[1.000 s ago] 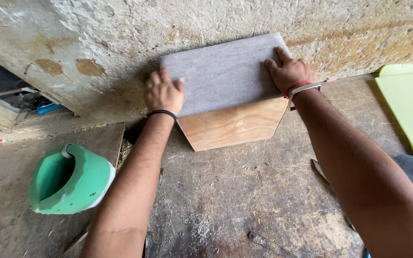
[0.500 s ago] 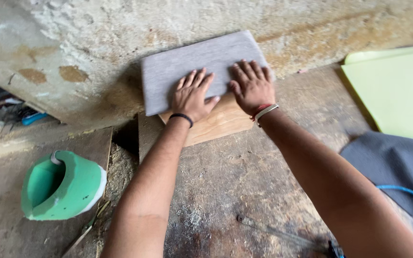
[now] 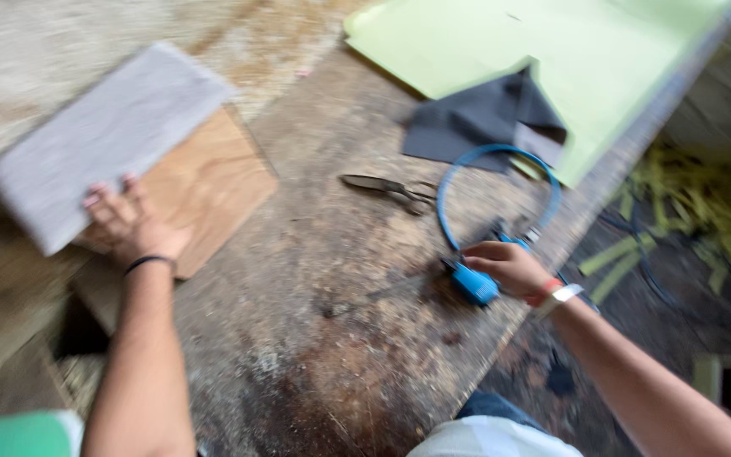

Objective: The person wraps gray fabric around the edge of a black wooden box frame, folds it over, and secures it using a pneumatic nail gun. They cut the fabric with scissors, trim excess material, rotate the box to work on other sides, and press the covered panel into place on the box.

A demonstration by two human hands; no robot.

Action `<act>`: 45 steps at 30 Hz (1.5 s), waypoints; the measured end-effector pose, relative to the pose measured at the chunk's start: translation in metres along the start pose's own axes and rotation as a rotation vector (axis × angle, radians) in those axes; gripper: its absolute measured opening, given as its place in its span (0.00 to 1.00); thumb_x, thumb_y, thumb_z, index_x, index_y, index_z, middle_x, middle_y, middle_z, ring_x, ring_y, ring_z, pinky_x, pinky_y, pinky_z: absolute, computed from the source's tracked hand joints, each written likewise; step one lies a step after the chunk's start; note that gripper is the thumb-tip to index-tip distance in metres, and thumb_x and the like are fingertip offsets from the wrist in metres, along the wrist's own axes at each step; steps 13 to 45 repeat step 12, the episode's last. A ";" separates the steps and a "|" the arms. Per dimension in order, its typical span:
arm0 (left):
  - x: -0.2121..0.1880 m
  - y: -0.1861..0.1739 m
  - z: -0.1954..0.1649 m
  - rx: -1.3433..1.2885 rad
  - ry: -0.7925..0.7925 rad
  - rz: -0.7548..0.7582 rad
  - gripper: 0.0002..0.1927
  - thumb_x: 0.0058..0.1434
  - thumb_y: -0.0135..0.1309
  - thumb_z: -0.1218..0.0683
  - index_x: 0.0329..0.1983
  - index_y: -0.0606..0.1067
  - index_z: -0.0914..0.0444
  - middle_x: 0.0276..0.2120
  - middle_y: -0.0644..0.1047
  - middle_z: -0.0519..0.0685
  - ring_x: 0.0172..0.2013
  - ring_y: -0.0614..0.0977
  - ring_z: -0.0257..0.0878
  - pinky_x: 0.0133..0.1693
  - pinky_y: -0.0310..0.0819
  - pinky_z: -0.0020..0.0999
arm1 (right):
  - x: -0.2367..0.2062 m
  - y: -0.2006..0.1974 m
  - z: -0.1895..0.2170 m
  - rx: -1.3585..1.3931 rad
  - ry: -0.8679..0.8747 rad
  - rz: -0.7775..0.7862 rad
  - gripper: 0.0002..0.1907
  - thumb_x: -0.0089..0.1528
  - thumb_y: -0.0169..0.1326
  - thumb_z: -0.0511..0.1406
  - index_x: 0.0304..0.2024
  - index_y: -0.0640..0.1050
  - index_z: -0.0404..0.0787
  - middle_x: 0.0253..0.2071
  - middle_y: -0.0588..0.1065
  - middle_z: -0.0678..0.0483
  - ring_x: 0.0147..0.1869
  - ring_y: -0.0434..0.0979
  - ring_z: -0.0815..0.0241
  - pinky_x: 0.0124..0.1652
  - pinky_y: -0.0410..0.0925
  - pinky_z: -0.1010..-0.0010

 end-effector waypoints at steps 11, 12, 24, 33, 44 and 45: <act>-0.328 0.220 -0.208 -1.069 0.435 0.570 0.16 0.60 0.59 0.56 0.52 0.79 0.62 0.52 0.80 0.50 0.56 0.79 0.42 0.60 0.70 0.40 | -0.275 -0.056 -0.224 0.499 0.392 -0.495 0.16 0.62 0.60 0.40 0.51 0.84 0.42 0.42 0.83 0.56 0.43 0.82 0.66 0.42 0.73 0.72; -0.363 0.235 -0.219 -1.005 0.524 0.647 0.16 0.59 0.61 0.55 0.51 0.79 0.61 0.52 0.81 0.51 0.56 0.80 0.43 0.60 0.70 0.39 | -0.287 -0.058 -0.228 0.502 0.362 -0.480 0.16 0.62 0.60 0.40 0.51 0.84 0.42 0.43 0.83 0.56 0.43 0.82 0.66 0.42 0.74 0.72; -0.363 0.235 -0.219 -1.005 0.524 0.647 0.16 0.59 0.61 0.55 0.51 0.79 0.61 0.52 0.81 0.51 0.56 0.80 0.43 0.60 0.70 0.39 | -0.287 -0.058 -0.228 0.502 0.362 -0.480 0.16 0.62 0.60 0.40 0.51 0.84 0.42 0.43 0.83 0.56 0.43 0.82 0.66 0.42 0.74 0.72; -0.363 0.235 -0.219 -1.005 0.524 0.647 0.16 0.59 0.61 0.55 0.51 0.79 0.61 0.52 0.81 0.51 0.56 0.80 0.43 0.60 0.70 0.39 | -0.287 -0.058 -0.228 0.502 0.362 -0.480 0.16 0.62 0.60 0.40 0.51 0.84 0.42 0.43 0.83 0.56 0.43 0.82 0.66 0.42 0.74 0.72; -0.363 0.235 -0.219 -1.005 0.524 0.647 0.16 0.59 0.61 0.55 0.51 0.79 0.61 0.52 0.81 0.51 0.56 0.80 0.43 0.60 0.70 0.39 | -0.287 -0.058 -0.228 0.502 0.362 -0.480 0.16 0.62 0.60 0.40 0.51 0.84 0.42 0.43 0.83 0.56 0.43 0.82 0.66 0.42 0.74 0.72; -0.363 0.235 -0.219 -1.005 0.524 0.647 0.16 0.59 0.61 0.55 0.51 0.79 0.61 0.52 0.81 0.51 0.56 0.80 0.43 0.60 0.70 0.39 | -0.287 -0.058 -0.228 0.502 0.362 -0.480 0.16 0.62 0.60 0.40 0.51 0.84 0.42 0.43 0.83 0.56 0.43 0.82 0.66 0.42 0.74 0.72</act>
Point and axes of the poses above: each hand's wrist, its own x-axis towards the middle knuckle, its own y-axis out of the palm, z = x × y, the point moved 2 cm from there along x, towards the middle knuckle
